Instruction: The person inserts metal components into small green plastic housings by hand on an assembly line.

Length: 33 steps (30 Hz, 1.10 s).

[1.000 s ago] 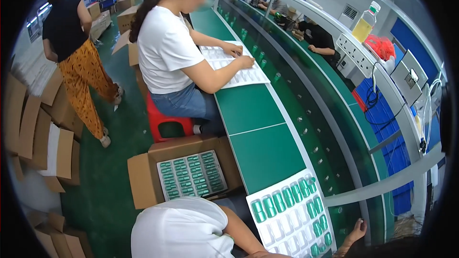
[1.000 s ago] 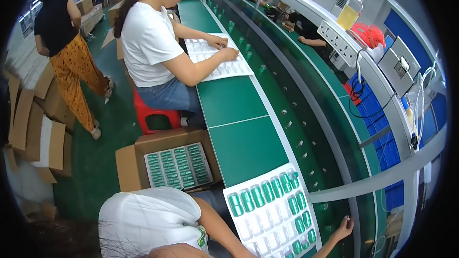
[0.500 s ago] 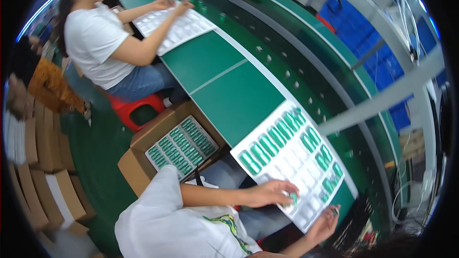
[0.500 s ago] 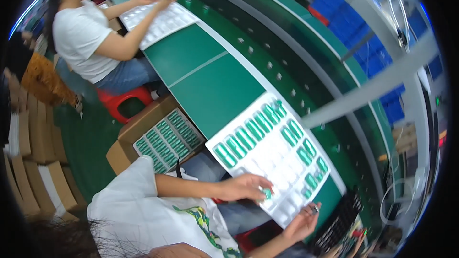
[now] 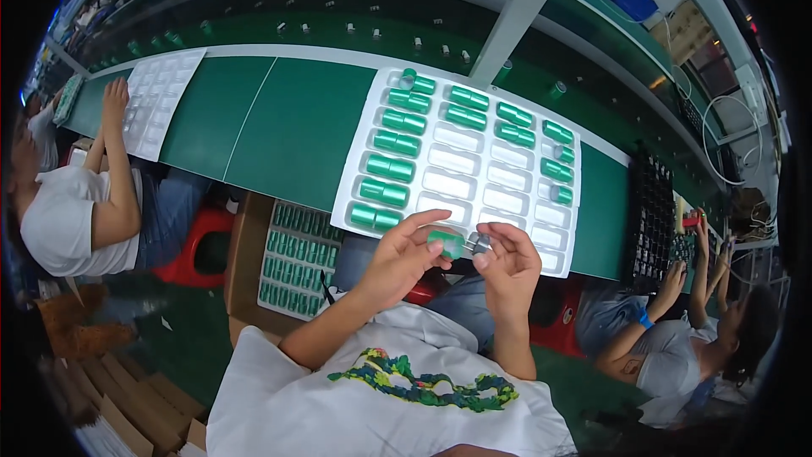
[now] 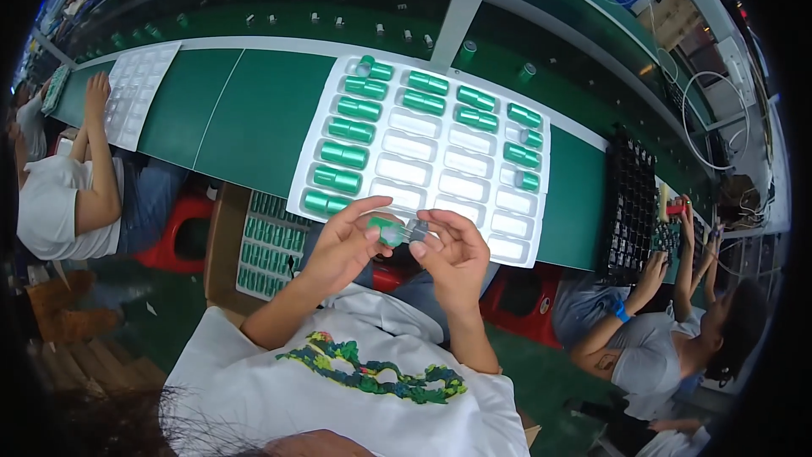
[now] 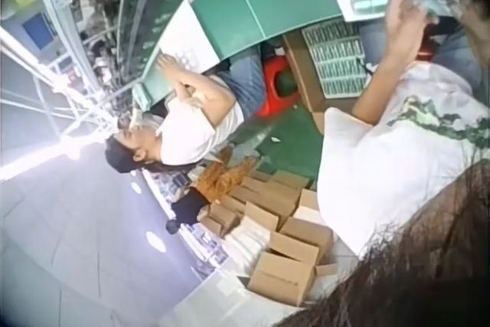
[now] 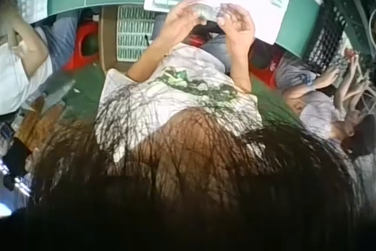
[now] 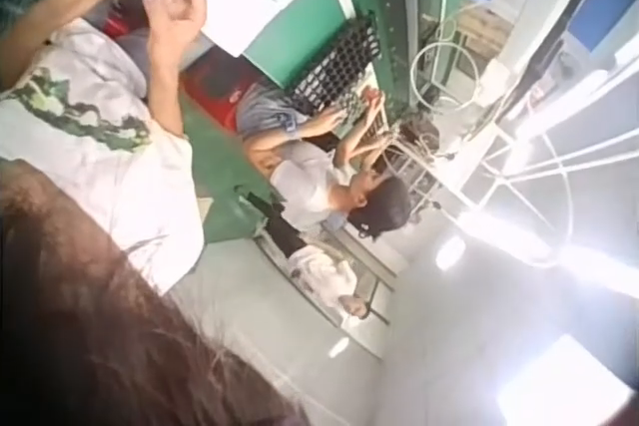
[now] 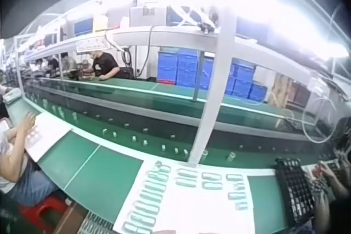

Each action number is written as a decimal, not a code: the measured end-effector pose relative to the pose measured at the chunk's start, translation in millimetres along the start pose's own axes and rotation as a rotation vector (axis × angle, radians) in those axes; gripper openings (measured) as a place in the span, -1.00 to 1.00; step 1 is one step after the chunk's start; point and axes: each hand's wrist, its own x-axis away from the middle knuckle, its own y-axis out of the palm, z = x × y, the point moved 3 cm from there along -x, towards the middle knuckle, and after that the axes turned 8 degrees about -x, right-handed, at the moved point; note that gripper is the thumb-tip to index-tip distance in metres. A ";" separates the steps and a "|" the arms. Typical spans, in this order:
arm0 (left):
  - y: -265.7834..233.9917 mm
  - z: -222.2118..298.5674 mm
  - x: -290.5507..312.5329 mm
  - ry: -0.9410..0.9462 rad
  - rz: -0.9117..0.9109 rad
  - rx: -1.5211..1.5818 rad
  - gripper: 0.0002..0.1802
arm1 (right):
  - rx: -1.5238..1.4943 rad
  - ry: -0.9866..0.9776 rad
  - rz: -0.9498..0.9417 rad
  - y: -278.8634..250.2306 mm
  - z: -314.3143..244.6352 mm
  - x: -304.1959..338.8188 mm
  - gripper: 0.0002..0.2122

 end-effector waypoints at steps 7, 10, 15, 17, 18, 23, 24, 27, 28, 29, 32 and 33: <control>-9.4 0.1 2.5 0.025 0.095 -0.132 -0.69 | 0.490 -0.301 -0.181 17.1 -14.2 -5.2 -0.56; -9.7 -5.3 -2.8 0.028 0.114 -0.118 -0.69 | 0.679 -0.341 -0.311 19.8 -20.1 -10.1 -0.56; -15.3 -17.9 -4.3 -0.012 0.185 -0.142 -0.70 | 0.855 -0.296 -0.399 24.0 -40.4 -14.5 -0.66; -10.5 -22.4 -7.3 0.007 0.203 -0.225 -0.69 | 0.847 -0.278 -0.364 17.0 -42.7 -9.7 -0.66; -6.2 -22.7 -6.9 0.031 0.191 -0.253 -0.69 | 0.814 -0.257 -0.332 12.0 -40.4 -7.5 -0.67; 11.6 -32.8 -9.1 -0.011 0.155 -0.257 -0.60 | 0.821 -0.403 -0.324 -0.3 -39.1 6.5 -0.64; 13.6 -37.4 -9.6 -0.011 0.070 -0.295 -0.51 | 0.868 -0.441 -0.336 -6.0 -34.0 10.8 -0.64; 13.8 -37.1 -14.9 0.055 0.052 -0.504 -0.47 | 0.886 -0.527 -0.361 -4.1 -29.5 13.4 -0.64; 12.6 -36.4 -19.3 0.062 0.053 -0.517 -0.47 | 0.876 -0.539 -0.361 -3.5 -32.0 11.7 -0.64; 11.2 -37.6 -25.2 0.014 0.010 -0.495 -0.50 | 0.927 -0.507 -0.375 -4.5 -34.3 9.7 -0.64; 7.7 -39.2 -27.8 -0.094 -0.065 -0.472 -0.64 | 0.994 -0.534 -0.424 0.2 -37.8 8.9 -0.68; -0.6 -39.4 -23.9 -0.088 -0.007 -0.442 -0.65 | 1.024 -0.570 -0.469 9.8 -38.4 5.0 -0.68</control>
